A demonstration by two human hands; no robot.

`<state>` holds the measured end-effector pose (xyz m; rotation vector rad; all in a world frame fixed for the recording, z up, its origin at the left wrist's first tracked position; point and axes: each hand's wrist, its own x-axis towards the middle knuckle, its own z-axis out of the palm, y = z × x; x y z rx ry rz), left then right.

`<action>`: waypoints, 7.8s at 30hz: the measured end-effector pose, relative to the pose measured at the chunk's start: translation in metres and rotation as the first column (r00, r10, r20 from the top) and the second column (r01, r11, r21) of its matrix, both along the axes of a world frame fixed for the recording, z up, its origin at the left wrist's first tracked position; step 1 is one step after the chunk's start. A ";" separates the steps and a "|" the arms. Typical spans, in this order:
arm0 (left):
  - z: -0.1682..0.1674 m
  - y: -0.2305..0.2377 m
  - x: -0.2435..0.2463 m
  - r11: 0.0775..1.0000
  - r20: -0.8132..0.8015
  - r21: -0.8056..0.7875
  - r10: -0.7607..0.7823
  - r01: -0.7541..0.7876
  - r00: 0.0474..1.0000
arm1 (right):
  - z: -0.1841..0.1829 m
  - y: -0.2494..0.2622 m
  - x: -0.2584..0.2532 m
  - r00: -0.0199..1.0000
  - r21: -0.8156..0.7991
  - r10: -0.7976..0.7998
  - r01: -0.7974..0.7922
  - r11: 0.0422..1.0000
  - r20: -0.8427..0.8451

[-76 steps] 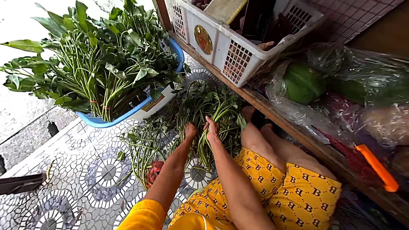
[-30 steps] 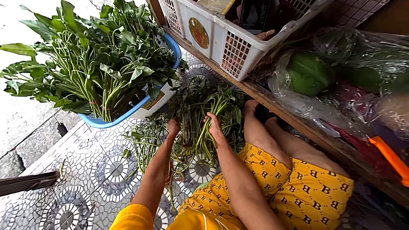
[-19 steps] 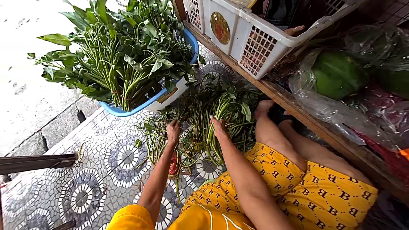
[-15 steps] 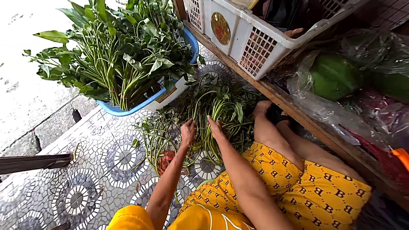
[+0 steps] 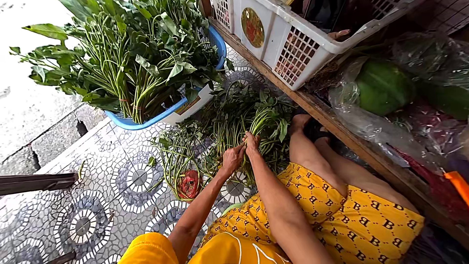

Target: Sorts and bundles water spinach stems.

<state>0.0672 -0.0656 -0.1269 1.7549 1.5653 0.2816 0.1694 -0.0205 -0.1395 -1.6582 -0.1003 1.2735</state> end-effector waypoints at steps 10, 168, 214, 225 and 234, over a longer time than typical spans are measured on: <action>-0.069 0.083 -0.026 0.947 -0.406 -0.295 -0.002 -0.129 0.914 | 0.014 0.001 0.008 0.991 -0.102 -0.122 0.126 0.987 0.050; 0.021 0.034 -0.031 0.951 0.540 -0.120 0.304 -0.286 0.785 | 0.028 -0.005 -0.001 0.958 0.160 0.237 -0.211 0.964 -0.160; 0.048 0.042 -0.034 0.907 0.457 -0.334 0.393 -0.255 0.798 | 0.042 -0.004 0.009 0.876 0.388 0.247 -0.076 0.918 -0.414; 0.036 0.049 -0.031 0.791 0.520 -0.544 0.579 -0.279 0.628 | 0.044 -0.004 0.006 0.908 0.389 0.270 -0.133 0.911 -0.321; 0.027 0.029 -0.050 0.973 0.499 -0.163 0.226 -0.166 0.837 | 0.046 -0.004 0.008 0.954 0.325 0.178 -0.095 0.941 -0.239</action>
